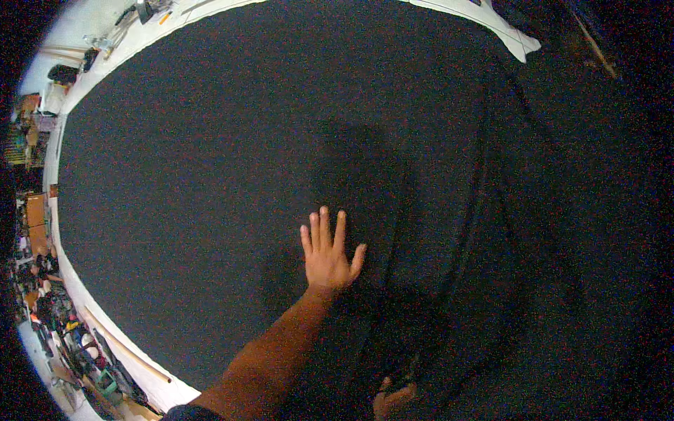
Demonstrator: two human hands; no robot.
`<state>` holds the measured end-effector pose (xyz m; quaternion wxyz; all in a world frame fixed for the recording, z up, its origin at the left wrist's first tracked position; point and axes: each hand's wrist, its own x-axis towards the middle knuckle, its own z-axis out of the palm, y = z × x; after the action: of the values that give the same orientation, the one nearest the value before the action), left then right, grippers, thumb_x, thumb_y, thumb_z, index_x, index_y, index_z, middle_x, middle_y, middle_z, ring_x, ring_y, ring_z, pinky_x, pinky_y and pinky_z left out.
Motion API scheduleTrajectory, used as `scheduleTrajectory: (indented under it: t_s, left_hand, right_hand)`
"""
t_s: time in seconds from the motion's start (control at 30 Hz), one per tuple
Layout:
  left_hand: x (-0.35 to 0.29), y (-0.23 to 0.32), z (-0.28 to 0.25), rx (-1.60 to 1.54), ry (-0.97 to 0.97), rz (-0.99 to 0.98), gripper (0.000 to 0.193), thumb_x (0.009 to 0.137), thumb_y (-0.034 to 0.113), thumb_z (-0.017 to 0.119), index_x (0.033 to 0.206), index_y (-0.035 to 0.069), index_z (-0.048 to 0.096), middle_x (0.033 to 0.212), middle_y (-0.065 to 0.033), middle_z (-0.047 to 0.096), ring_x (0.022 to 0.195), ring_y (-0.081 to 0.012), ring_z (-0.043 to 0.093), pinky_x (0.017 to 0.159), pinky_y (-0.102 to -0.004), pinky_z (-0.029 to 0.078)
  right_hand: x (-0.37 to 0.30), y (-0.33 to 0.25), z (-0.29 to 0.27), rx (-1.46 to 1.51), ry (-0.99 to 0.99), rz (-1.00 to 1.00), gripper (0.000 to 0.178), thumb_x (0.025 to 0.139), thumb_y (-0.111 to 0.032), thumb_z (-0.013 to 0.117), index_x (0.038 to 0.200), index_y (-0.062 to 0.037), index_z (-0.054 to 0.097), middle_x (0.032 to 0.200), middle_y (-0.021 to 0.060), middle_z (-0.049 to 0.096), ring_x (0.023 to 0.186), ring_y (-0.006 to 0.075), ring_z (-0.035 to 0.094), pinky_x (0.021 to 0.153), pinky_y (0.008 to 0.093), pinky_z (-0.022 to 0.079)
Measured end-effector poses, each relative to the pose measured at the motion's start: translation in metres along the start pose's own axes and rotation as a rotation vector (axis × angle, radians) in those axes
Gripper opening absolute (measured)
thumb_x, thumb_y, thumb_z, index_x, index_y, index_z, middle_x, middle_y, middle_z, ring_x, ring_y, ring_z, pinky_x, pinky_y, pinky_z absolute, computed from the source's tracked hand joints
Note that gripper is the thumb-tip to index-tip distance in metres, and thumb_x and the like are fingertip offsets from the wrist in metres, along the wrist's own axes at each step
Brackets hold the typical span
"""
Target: The person lays out a piece of black fabric on the floor, smoothes it using a long wooden pole, and then cuts a strip from one side using shears before folding and rearranging the fabric.
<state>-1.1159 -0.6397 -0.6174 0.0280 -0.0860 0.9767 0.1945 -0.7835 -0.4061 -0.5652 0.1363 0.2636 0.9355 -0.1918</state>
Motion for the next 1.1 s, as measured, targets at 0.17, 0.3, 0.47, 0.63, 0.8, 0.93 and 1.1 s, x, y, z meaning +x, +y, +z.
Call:
scheduleTrajectory:
  t_s: [0.17, 0.3, 0.47, 0.63, 0.8, 0.93, 1.1]
  left_hand:
    - [0.05, 0.036, 0.011, 0.048, 0.095, 0.067, 0.078, 0.089, 0.049, 0.06, 0.148, 0.004, 0.036, 0.154, -0.0273, 0.027, 0.143, -0.0456, 0.024, 0.116, -0.058, 0.016]
    - [0.016, 0.005, 0.009, 0.087, 0.157, 0.107, 0.083, 0.089, 0.059, 0.055, 0.149, 0.005, 0.034, 0.156, -0.0264, 0.023, 0.146, -0.0438, 0.018, 0.117, -0.0566, 0.012]
    - [0.014, -0.024, -0.066, -0.202, 0.298, 0.263, 0.069, 0.09, 0.038, 0.063, 0.144, 0.002, 0.041, 0.152, -0.0278, 0.032, 0.142, -0.0451, 0.026, 0.116, -0.0494, 0.024]
    - [-0.171, 0.021, -0.132, -0.361, -0.012, 0.474, 0.035, 0.094, 0.02, 0.057, 0.124, 0.002, 0.057, 0.121, -0.0207, 0.059, 0.115, -0.0383, 0.055, 0.099, -0.0439, 0.044]
    - [-0.442, -0.167, -0.249, -0.075, -0.669, 0.035, 0.046, 0.091, 0.038, 0.058, 0.125, 0.007, 0.06, 0.124, -0.0224, 0.06, 0.116, -0.0393, 0.057, 0.098, -0.0465, 0.046]
    - [-0.693, -0.342, -0.28, 0.047, -0.291, -0.787, 0.043, 0.087, 0.03, 0.058, 0.114, -0.003, 0.064, 0.11, -0.024, 0.067, 0.108, -0.0377, 0.063, 0.092, -0.0449, 0.05]
    - [-0.797, -0.395, -0.211, -0.061, -0.098, -0.894, 0.024, 0.078, 0.017, 0.058, 0.081, -0.004, 0.069, 0.089, -0.0264, 0.069, 0.09, -0.0398, 0.068, 0.083, -0.0464, 0.052]
  right_hand:
    - [0.054, 0.006, 0.035, -0.124, 0.259, -0.174, 0.067, 0.088, -0.024, 0.069, 0.136, 0.0087, 0.035, 0.138, 0.0277, 0.041, 0.124, 0.0441, 0.044, 0.105, 0.0512, 0.034]
    - [0.022, -0.003, 0.033, 0.009, 0.136, -0.046, 0.072, 0.081, -0.031, 0.074, 0.135, 0.0043, 0.041, 0.138, 0.0234, 0.047, 0.13, 0.0415, 0.042, 0.108, 0.0528, 0.028]
    - [0.033, -0.017, 0.053, 0.11, 0.293, -0.214, 0.068, 0.084, -0.034, 0.07, 0.136, 0.001, 0.042, 0.139, 0.0226, 0.047, 0.13, 0.0409, 0.042, 0.108, 0.0543, 0.028]
    - [0.061, 0.012, 0.002, 0.064, 0.421, -0.215, 0.061, 0.091, -0.03, 0.066, 0.134, 0.0029, 0.04, 0.139, 0.0198, 0.046, 0.133, 0.0365, 0.04, 0.109, 0.0515, 0.027]
    - [-0.014, 0.009, -0.06, 0.384, 0.199, -0.295, 0.052, 0.087, -0.032, 0.072, 0.124, -0.0011, 0.051, 0.119, 0.023, 0.06, 0.115, 0.0423, 0.053, 0.098, 0.0487, 0.04]
    - [-0.092, 0.097, -0.086, 0.4, 0.206, -0.283, 0.045, 0.083, -0.036, 0.075, 0.107, -0.0012, 0.059, 0.101, 0.0231, 0.065, 0.095, 0.044, 0.061, 0.081, 0.0483, 0.048]
    - [-0.201, 0.289, -0.047, 0.365, 0.363, -0.309, 0.05, 0.089, -0.039, 0.068, 0.12, -0.0007, 0.058, 0.114, 0.0241, 0.064, 0.104, 0.0409, 0.061, 0.092, 0.0461, 0.047]
